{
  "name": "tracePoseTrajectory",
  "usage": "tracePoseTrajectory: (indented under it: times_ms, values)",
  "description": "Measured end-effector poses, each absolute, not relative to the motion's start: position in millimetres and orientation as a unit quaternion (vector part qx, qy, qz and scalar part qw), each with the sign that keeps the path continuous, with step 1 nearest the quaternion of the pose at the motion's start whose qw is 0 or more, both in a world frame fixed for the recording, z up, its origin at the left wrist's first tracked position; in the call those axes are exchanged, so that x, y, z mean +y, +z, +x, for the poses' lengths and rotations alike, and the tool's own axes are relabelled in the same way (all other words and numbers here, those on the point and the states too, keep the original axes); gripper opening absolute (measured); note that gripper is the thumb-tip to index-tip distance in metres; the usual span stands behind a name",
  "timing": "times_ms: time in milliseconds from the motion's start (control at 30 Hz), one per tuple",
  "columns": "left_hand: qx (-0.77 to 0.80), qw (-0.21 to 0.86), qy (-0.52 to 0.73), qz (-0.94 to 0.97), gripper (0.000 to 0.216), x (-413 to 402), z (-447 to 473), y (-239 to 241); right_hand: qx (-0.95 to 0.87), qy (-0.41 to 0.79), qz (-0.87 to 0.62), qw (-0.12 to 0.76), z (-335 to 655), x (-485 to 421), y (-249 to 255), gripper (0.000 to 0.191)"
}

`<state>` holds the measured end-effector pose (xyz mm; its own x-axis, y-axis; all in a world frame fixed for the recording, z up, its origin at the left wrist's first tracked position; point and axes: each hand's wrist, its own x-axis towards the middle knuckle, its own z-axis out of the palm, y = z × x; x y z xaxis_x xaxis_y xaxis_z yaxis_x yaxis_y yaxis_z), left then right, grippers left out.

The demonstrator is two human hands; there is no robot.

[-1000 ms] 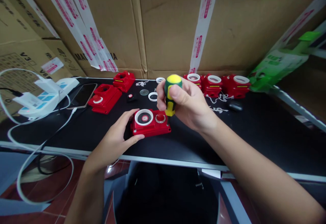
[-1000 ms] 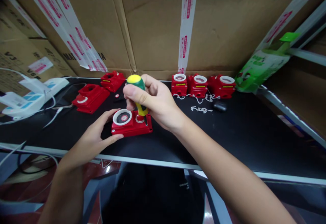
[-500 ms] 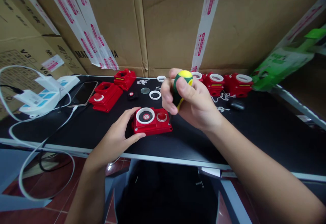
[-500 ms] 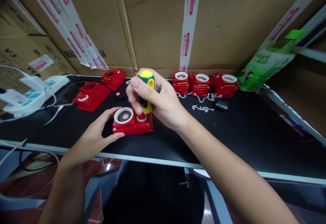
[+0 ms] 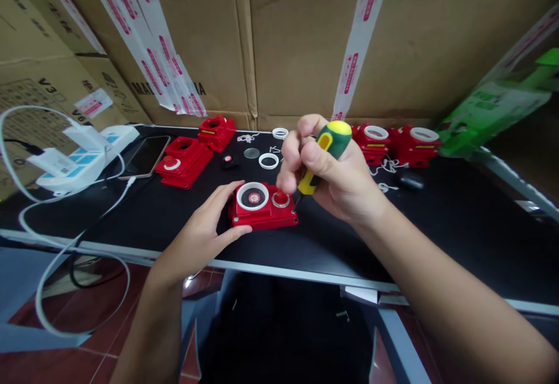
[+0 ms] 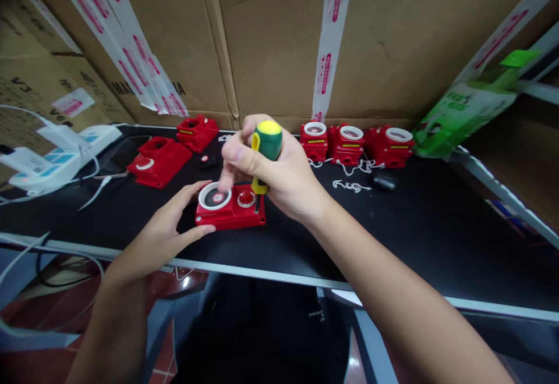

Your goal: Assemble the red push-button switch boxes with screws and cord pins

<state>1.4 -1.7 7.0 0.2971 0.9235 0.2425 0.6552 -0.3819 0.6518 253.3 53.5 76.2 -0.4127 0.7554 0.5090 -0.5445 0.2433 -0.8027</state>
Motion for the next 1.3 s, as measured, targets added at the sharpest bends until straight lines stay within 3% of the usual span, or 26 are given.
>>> tracePoseTrajectory:
  times_ms: [233,500,667,800,1067,1167,1300]
  values:
    - [0.504,0.231,0.299,0.777,0.069,-2.1,0.8,9.3,-0.597,0.644,-0.037,0.477,256.6,58.1,83.8,0.074]
    - [0.5,0.229,0.303,0.778,0.07,-2.5,0.0,7.2,-0.582,0.621,-0.098,0.515,258.9,50.8,83.3,0.039]
    - [0.502,0.235,0.303,0.776,0.068,-3.1,1.7,8.9,-0.568,0.62,-0.108,0.53,256.2,52.1,84.6,0.047]
    - [0.505,0.232,0.303,0.775,0.069,-3.0,2.1,9.8,-0.583,0.64,-0.113,0.487,255.1,54.7,87.3,0.07]
    - [0.507,0.236,0.302,0.772,0.069,-3.7,1.8,10.0,-0.566,0.583,-0.156,0.562,254.1,49.6,83.2,0.046]
    - [0.503,0.237,0.303,0.774,0.069,-3.5,1.9,9.9,-0.555,0.611,-0.141,0.546,255.2,48.8,86.8,0.042]
    - [0.499,0.239,0.305,0.775,0.068,-3.1,1.9,9.4,-0.573,0.65,-0.1,0.489,255.5,51.1,89.7,0.063]
